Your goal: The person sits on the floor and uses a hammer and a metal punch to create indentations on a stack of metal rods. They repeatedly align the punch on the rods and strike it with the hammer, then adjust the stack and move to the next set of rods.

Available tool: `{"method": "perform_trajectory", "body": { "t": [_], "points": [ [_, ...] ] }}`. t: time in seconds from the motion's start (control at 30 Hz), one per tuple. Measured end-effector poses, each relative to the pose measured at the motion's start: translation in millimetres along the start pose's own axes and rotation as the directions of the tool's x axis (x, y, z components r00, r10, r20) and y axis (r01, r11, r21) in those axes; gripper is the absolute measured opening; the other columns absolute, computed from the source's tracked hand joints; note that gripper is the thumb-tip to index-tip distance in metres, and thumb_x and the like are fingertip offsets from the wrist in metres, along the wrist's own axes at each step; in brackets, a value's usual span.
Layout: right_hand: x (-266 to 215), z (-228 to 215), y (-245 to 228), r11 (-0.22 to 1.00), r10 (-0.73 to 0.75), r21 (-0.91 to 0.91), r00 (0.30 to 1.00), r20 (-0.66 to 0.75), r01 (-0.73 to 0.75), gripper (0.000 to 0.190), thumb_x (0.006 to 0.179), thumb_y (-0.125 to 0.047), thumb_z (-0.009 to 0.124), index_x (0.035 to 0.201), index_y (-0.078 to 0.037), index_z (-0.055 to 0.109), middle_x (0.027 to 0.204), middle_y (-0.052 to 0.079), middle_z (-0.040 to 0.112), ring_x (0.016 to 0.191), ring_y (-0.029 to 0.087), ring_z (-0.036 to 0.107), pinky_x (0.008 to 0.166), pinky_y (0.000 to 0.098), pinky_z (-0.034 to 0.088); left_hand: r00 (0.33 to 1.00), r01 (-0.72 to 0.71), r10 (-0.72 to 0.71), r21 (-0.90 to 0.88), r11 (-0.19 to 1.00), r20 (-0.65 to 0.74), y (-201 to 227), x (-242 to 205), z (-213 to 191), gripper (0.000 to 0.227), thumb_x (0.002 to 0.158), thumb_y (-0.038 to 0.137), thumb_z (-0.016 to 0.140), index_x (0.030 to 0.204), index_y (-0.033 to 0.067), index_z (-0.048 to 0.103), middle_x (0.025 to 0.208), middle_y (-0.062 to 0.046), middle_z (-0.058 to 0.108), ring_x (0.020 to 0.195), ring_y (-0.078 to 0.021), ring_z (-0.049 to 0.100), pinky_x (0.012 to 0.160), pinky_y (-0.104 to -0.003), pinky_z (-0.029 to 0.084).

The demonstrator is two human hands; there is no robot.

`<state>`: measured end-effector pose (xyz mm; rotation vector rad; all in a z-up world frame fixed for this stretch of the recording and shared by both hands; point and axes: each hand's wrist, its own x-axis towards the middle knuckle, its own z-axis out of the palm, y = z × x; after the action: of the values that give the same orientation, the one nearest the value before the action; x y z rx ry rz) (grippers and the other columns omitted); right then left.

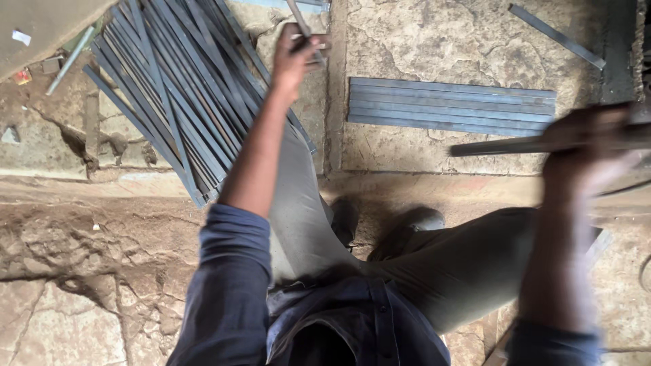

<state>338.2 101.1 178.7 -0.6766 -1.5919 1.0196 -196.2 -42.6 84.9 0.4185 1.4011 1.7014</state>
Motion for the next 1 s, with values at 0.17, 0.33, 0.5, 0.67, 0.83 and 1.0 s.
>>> {"method": "perform_trajectory", "body": {
  "t": [0.17,0.33,0.5,0.67,0.83,1.0],
  "points": [
    [-69,176,-4,0.849,0.372,0.4,0.928,0.012,-0.345,0.02,0.111,-0.018,0.069,0.119,-0.013,0.051,0.09,0.002,0.059,0.074,0.013,0.056,0.071,0.0301,0.05,0.991,0.007,-0.028,-0.16,0.987,-0.127,-62,0,33,0.058,0.091,0.002,0.071,0.137,0.0187,0.039,0.107,-0.017,0.077,0.084,-0.0272,0.079,0.068,-0.044,0.067],
    [-99,225,3,0.935,0.343,0.023,0.918,0.201,-0.354,0.014,0.096,-0.02,0.063,0.088,-0.009,0.062,0.077,0.002,0.064,0.07,0.014,0.062,0.067,0.0318,0.054,0.979,-0.09,0.03,-0.296,0.951,-0.201,-147,24,35,0.043,0.091,-0.007,0.065,0.123,0.009,0.041,0.105,-0.017,0.07,0.088,-0.0302,0.077,0.074,-0.047,0.069],
    [-112,222,5,0.92,0.386,-0.096,0.84,0.383,-0.379,0.019,0.099,-0.025,0.064,0.093,-0.007,0.062,0.083,0.0,0.059,0.077,0.013,0.057,0.068,0.0311,0.047,0.972,-0.083,0.017,-0.274,0.958,-0.235,-185,42,28,0.037,0.096,-0.008,0.063,0.12,0.0112,0.043,0.105,-0.018,0.069,0.092,-0.031,0.076,0.08,-0.049,0.068],
    [-127,208,28,0.926,0.375,-0.146,0.808,0.454,-0.347,0.032,0.102,-0.04,0.067,0.095,-0.009,0.061,0.086,-0.002,0.06,0.08,0.012,0.059,0.068,0.0308,0.048,0.99,-0.047,-0.007,-0.368,0.929,-0.144,-207,48,27,0.031,0.097,-0.008,0.061,0.117,0.0098,0.045,0.108,-0.018,0.07,0.097,-0.0317,0.076,0.085,-0.052,0.068],
    [-184,178,92,0.859,0.512,-0.277,0.711,0.482,-0.431,0.044,0.096,-0.046,0.068,0.118,-0.008,0.059,0.104,0.0,0.064,0.091,0.012,0.062,0.079,0.0343,0.056,0.99,-0.008,-0.03,-0.262,0.965,-0.138,-202,47,32,0.028,0.1,-0.004,0.056,0.119,0.011,0.043,0.106,-0.017,0.072,0.095,-0.0302,0.075,0.084,-0.051,0.066],
    [-218,177,120,0.503,0.823,-0.263,0.364,0.436,-0.823,0.059,0.091,-0.045,0.074,0.133,-0.009,0.055,0.116,0.004,0.067,0.092,0.013,0.065,0.084,0.0363,0.061,0.99,-0.002,-0.028,-0.215,0.977,-0.136,-184,38,35,0.026,0.102,-0.003,0.054,0.119,0.0115,0.041,0.107,-0.017,0.071,0.095,-0.028,0.075,0.084,-0.046,0.066]
  ]
}}
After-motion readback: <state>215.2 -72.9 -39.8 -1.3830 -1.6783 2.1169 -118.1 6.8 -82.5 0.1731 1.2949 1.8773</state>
